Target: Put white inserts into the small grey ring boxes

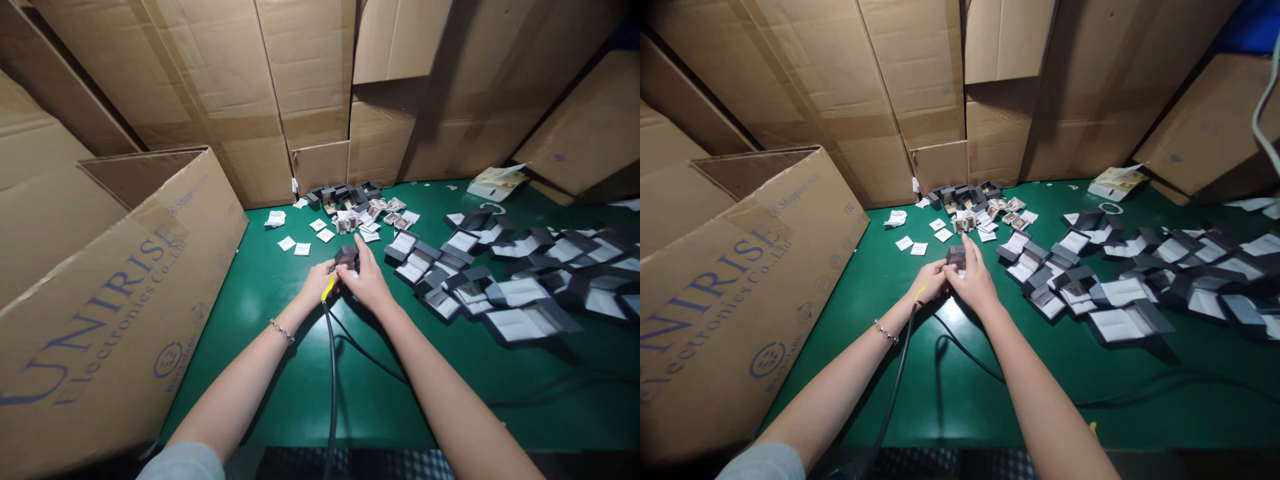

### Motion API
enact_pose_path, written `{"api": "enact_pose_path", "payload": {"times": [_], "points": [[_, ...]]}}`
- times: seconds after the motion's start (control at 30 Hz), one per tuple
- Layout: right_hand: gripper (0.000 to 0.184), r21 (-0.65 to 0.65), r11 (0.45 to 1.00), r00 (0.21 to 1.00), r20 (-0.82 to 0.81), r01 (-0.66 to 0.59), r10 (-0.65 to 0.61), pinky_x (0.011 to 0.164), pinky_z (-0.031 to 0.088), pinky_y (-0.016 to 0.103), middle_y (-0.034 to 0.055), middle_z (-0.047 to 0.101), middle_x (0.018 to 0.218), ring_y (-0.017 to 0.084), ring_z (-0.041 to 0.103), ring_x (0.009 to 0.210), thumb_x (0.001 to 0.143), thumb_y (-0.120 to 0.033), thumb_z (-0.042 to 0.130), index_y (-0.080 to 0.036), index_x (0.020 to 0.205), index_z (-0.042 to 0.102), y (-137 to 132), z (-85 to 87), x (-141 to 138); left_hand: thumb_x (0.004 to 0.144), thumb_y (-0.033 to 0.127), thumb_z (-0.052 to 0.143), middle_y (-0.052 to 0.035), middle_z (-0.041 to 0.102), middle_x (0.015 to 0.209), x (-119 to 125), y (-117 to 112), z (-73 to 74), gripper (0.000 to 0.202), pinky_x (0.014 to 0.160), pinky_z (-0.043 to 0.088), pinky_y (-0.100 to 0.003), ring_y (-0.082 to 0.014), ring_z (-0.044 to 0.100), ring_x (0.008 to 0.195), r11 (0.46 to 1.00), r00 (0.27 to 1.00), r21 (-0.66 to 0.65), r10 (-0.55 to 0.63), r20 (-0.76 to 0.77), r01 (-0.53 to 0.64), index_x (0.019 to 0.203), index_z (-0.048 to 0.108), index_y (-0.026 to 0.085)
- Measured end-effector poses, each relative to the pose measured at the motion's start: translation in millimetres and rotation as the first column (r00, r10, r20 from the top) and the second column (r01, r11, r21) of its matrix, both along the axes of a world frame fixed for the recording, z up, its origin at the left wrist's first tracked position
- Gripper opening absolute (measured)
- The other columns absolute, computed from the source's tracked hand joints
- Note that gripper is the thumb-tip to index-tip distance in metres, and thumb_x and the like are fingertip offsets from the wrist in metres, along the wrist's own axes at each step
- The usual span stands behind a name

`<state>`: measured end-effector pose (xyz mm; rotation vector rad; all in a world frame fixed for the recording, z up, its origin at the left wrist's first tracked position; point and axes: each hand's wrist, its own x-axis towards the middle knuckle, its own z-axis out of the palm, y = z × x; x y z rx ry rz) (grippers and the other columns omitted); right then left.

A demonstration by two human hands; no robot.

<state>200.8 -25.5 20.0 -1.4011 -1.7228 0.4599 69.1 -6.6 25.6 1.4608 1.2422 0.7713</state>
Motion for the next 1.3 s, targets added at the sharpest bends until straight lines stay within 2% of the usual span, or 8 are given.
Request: {"api": "enact_pose_path", "payload": {"times": [0.1, 0.4, 0.53, 0.7, 0.87, 0.97, 1.07, 1.3], "points": [[0.069, -0.026, 0.999, 1.000, -0.003, 0.026, -0.026, 0.098, 0.038, 0.042, 0.0139, 0.037, 0.139, 0.025, 0.038, 0.126, 0.081, -0.040, 0.048, -0.020, 0.141, 0.020, 0, 0.6, 0, 0.079, 0.029, 0.050, 0.0042, 0.050, 0.043, 2, -3, 0.4, 0.024, 0.034, 0.032, -0.018, -0.0083, 0.043, 0.032, 0.997, 0.993, 0.072, 0.019, -0.117, -0.010, 0.092, 0.065, 0.015], [0.057, -0.047, 0.995, 0.996, -0.028, 0.086, -0.087, 0.097, 0.038, 0.042, 0.0145, 0.044, 0.134, 0.025, 0.044, 0.120, 0.084, -0.032, 0.039, -0.017, 0.138, 0.029, 3, -0.5, 1, 0.078, 0.029, 0.054, 0.0016, 0.060, 0.058, 2, 2, -7.8, 0.054, 0.038, 0.038, -0.019, -0.0110, 0.054, 0.042, 0.991, 0.992, 0.027, 0.128, -0.010, -0.128, 0.129, 0.043, 0.013], [0.051, -0.068, 0.987, 0.987, -0.072, 0.142, -0.147, 0.094, 0.041, 0.042, 0.0163, 0.050, 0.126, 0.025, 0.049, 0.114, 0.079, -0.023, 0.040, -0.014, 0.130, 0.040, 7, -3.0, 4, 0.078, 0.028, 0.054, 0.0018, 0.061, 0.065, 2, 5, -13.3, 0.051, 0.040, 0.039, -0.017, -0.0084, 0.053, 0.045, 0.988, 0.988, 0.033, 0.146, 0.056, -0.148, 0.126, 0.045, 0.015], [0.036, -0.088, 0.977, 0.978, -0.062, 0.194, -0.200, 0.081, 0.045, 0.039, 0.0142, 0.059, 0.102, 0.024, 0.056, 0.094, 0.074, -0.026, 0.046, -0.013, 0.107, 0.053, 10, -4.9, 6, 0.077, 0.032, 0.054, 0.0029, 0.057, 0.061, 1, 4, -15.7, 0.041, 0.039, 0.037, -0.017, -0.0088, 0.051, 0.045, 0.991, 0.995, 0.089, 0.103, 0.002, -0.103, 0.116, 0.054, 0.017], [0.014, -0.115, 0.991, 0.998, 0.015, 0.069, -0.067, 0.077, 0.046, 0.033, 0.0057, 0.060, 0.083, 0.019, 0.057, 0.080, 0.072, -0.027, 0.049, -0.019, 0.079, 0.058, 8, -0.2, 8, 0.076, 0.029, 0.056, 0.0033, 0.055, 0.059, 1, 4, -14.9, 0.039, 0.043, 0.038, -0.018, -0.0090, 0.051, 0.047, 0.989, 0.991, 0.072, 0.130, 0.026, -0.132, 0.113, 0.055, 0.015], [0.022, -0.131, 0.991, 0.999, 0.040, -0.002, 0.007, 0.078, 0.046, 0.032, 0.0065, 0.062, 0.090, 0.018, 0.058, 0.083, 0.070, -0.020, 0.049, -0.017, 0.087, 0.062, 6, 2.9, 8, 0.077, 0.025, 0.053, 0.0034, 0.054, 0.057, -1, 7, -16.5, 0.037, 0.048, 0.040, -0.019, -0.0090, 0.050, 0.049, 0.980, 0.982, 0.075, 0.183, 0.051, -0.186, 0.113, 0.055, 0.014], [0.034, -0.151, 0.989, 0.999, 0.053, 0.002, 0.006, 0.080, 0.047, 0.032, 0.0082, 0.063, 0.097, 0.019, 0.059, 0.086, 0.069, -0.014, 0.046, -0.016, 0.098, 0.063, 6, 4.0, 7, 0.078, 0.021, 0.049, 0.0038, 0.053, 0.057, -2, 9, -19.2, 0.040, 0.051, 0.040, -0.020, -0.0089, 0.048, 0.049, 0.973, 0.975, 0.084, 0.210, 0.077, -0.216, 0.117, 0.053, 0.014], [0.042, -0.197, 0.980, 0.997, 0.075, 0.036, -0.022, 0.088, 0.046, 0.032, 0.0069, 0.065, 0.101, 0.018, 0.059, 0.096, 0.073, -0.006, 0.037, -0.019, 0.099, 0.067, 8, 2.8, 9, 0.073, 0.014, 0.050, 0.0041, 0.053, 0.059, -2, 10, -21.5, 0.042, 0.057, 0.041, -0.021, -0.0090, 0.048, 0.052, 0.972, 0.977, 0.100, 0.209, 0.045, -0.212, 0.114, 0.057, 0.016]]}}
